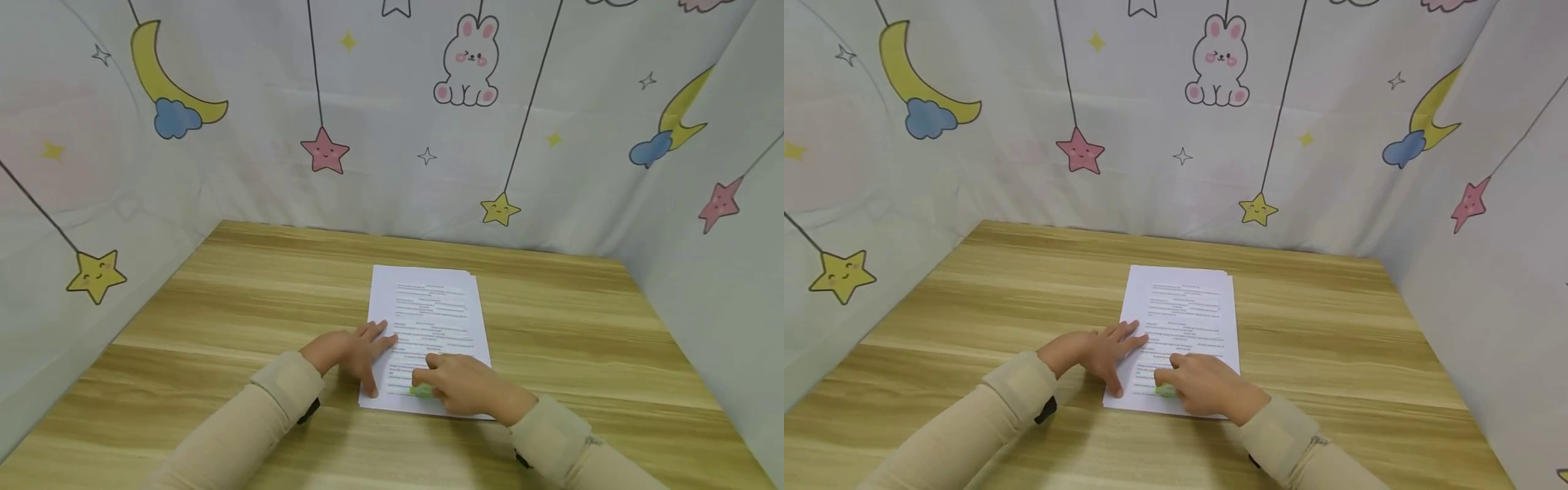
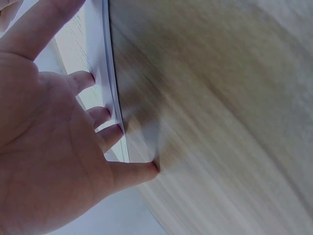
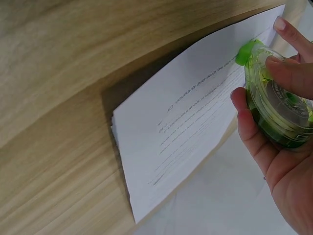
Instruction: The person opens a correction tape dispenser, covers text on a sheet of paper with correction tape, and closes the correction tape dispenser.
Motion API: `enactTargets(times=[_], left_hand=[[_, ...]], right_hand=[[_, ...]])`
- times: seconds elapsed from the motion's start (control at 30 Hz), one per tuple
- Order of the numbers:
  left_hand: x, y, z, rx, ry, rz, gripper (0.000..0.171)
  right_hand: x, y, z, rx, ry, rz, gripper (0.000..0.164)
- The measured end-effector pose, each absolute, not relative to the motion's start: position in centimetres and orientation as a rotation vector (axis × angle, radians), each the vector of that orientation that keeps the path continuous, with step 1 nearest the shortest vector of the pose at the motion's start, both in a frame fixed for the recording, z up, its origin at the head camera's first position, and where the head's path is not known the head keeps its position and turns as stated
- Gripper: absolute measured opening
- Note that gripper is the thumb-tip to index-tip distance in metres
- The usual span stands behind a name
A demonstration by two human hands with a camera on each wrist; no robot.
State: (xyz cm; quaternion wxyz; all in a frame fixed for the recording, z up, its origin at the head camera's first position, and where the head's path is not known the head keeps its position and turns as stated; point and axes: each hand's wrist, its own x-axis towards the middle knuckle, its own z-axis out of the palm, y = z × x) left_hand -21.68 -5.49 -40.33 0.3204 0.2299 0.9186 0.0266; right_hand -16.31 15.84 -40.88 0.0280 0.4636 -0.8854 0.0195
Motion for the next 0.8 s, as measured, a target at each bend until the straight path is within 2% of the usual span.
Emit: enactTargets(times=[0.8], left_hand=[[-21.8, -5.5, -40.5, 0.606, 2.41, 0.094, 0.101]], right_hand=[[-16.0, 19.4, -40.5, 1.399, -2.769, 0.143, 0.026]])
